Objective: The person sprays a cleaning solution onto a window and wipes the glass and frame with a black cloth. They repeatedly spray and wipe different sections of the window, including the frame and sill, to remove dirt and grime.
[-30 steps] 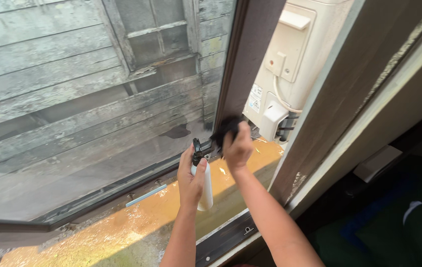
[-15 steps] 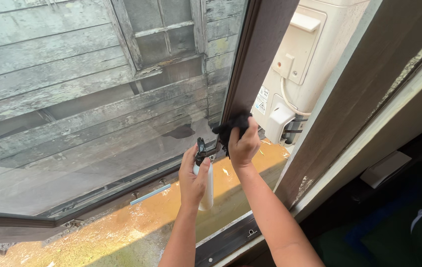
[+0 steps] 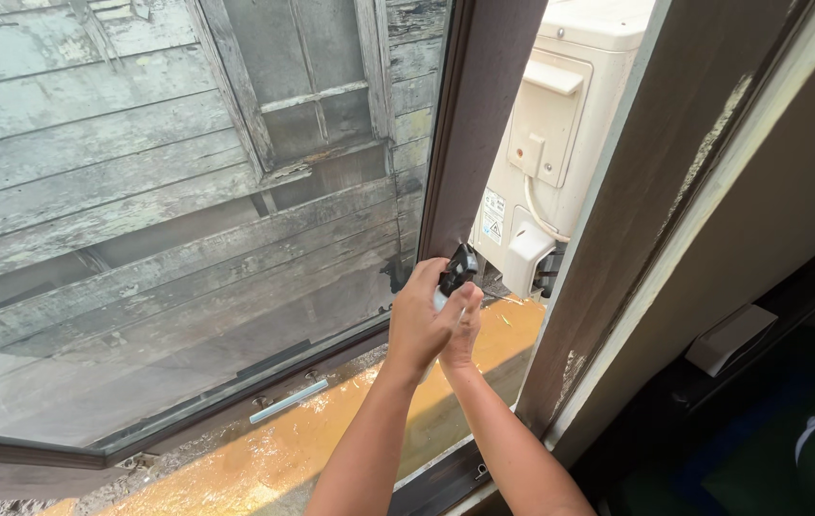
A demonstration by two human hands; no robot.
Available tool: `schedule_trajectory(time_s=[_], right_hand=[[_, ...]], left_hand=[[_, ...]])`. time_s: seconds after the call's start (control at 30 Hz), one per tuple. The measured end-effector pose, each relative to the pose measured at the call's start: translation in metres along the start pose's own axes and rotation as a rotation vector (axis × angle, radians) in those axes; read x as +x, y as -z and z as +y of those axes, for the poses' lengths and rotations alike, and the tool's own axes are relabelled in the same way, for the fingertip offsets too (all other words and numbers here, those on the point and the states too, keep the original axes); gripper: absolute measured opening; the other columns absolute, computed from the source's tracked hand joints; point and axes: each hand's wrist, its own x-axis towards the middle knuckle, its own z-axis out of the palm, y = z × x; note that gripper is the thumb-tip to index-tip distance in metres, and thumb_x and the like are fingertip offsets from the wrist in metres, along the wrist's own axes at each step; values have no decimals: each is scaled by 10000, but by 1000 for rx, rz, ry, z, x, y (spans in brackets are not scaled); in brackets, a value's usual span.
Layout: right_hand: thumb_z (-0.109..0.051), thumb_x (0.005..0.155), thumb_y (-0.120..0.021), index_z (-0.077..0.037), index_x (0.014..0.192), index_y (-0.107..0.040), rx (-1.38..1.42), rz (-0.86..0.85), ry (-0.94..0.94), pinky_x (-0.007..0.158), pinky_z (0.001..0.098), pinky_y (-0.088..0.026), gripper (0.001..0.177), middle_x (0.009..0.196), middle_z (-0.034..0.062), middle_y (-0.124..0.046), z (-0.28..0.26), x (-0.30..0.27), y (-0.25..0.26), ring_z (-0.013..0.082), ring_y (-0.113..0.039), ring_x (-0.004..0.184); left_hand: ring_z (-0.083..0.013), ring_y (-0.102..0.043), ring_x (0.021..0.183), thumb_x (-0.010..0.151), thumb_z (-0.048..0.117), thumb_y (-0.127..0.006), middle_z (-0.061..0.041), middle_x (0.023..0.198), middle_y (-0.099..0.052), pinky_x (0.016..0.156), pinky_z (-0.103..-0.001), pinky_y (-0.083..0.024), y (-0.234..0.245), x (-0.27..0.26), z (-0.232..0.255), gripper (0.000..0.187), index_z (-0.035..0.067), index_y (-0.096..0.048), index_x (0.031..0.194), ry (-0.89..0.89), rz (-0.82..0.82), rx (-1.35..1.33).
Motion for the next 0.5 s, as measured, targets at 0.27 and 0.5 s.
schedule_trajectory(time_s=[0.27, 0.5], right_hand=[[-34, 914, -690, -32, 1190, -520, -258, 221, 406, 916, 388, -493, 324, 1074, 140, -565, -92, 29, -24, 315, -589, 995], [71, 875, -693, -11, 1210, -552, -288, 318, 655, 991, 441, -506, 373, 1147, 170, -606, -150, 69, -44, 363, -610, 1082]], left_hand=[[-166, -690, 995, 958, 248, -692, -109, 1133, -747, 875, -291, -529, 11, -1, -27, 447, -8, -613, 1315, 27, 180, -244], [-119, -677, 857, 964, 254, -615, -84, 991, -741, 747, -272, -539, 32, -15, -49, 544, 72, -484, 1459, 180, 200, -356]])
